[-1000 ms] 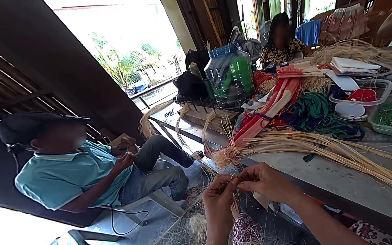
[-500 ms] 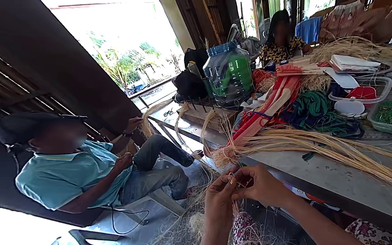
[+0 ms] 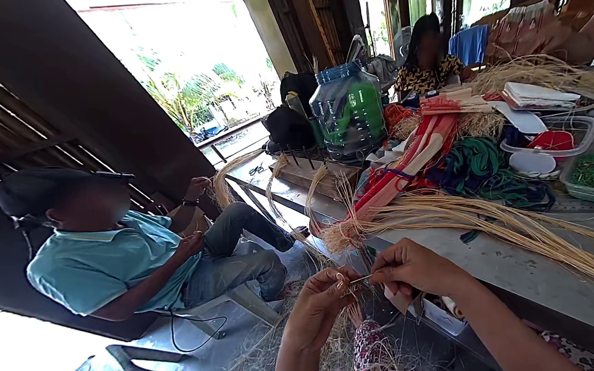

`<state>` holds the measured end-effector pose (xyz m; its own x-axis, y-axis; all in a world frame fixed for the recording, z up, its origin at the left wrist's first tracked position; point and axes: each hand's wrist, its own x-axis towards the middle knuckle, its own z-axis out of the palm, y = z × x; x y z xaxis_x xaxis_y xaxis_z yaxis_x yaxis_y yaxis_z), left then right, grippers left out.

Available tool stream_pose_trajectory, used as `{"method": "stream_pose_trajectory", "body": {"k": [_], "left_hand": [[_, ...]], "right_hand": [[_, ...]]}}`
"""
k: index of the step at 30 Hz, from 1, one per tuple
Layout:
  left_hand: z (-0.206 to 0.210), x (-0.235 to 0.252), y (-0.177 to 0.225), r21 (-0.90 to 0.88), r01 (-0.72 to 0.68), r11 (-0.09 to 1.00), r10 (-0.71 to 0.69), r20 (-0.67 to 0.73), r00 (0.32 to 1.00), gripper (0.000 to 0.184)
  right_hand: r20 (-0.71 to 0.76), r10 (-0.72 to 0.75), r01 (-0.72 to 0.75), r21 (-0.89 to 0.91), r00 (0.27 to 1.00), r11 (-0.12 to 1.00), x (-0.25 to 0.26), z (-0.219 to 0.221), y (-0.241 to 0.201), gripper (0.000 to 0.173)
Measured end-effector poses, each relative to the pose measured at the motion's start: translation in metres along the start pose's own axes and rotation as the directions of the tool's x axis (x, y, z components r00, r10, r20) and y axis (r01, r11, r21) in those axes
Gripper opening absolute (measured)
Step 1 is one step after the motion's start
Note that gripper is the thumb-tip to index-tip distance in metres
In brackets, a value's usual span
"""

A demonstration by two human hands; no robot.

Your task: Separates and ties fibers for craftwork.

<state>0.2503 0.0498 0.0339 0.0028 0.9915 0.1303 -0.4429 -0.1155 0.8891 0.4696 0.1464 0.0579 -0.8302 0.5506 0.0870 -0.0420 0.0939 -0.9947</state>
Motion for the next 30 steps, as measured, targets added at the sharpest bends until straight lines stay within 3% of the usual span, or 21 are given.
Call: {"method": "stream_pose_trajectory", "body": {"k": [2,4,9,14,16,21,30], "left_hand": [[0.0,-0.004,0.005,0.067,0.006,0.998,-0.006,0.002,1.0,0.004],[0.002,-0.008,0.01,0.101,0.0,0.995,0.0,-0.003,1.0,0.008],[-0.002,-0.017,0.01,0.074,-0.15,0.986,0.148,0.041,0.988,0.004],[-0.015,-0.024,0.014,-0.102,-0.209,0.973,0.228,0.253,0.94,0.011],[-0.015,-0.022,0.011,-0.197,-0.158,0.968,0.214,0.307,0.927,0.012],[-0.004,-0.007,-0.002,-0.18,-0.11,0.977,0.162,0.303,0.939,0.011],[0.011,0.001,-0.009,0.062,-0.154,0.986,0.153,0.026,0.988,0.011]], "right_hand": [[-0.046,0.011,-0.018,-0.147,0.999,0.989,-0.001,0.0,-0.004,0.013],[-0.085,-0.022,-0.001,-0.257,0.996,0.967,-0.001,0.002,-0.007,0.013],[-0.229,-0.183,0.104,-0.322,0.956,0.941,-0.003,0.007,-0.006,0.011],[-0.354,-0.45,0.282,-0.436,0.82,0.855,0.002,0.011,0.007,0.014],[-0.412,-0.482,0.352,-0.354,0.773,0.867,0.007,0.017,0.013,0.012],[-0.394,-0.252,0.268,-0.016,0.884,0.963,0.013,0.04,0.017,0.006],[-0.268,-0.175,0.191,0.032,0.947,0.981,0.01,0.038,0.013,0.006]]}}
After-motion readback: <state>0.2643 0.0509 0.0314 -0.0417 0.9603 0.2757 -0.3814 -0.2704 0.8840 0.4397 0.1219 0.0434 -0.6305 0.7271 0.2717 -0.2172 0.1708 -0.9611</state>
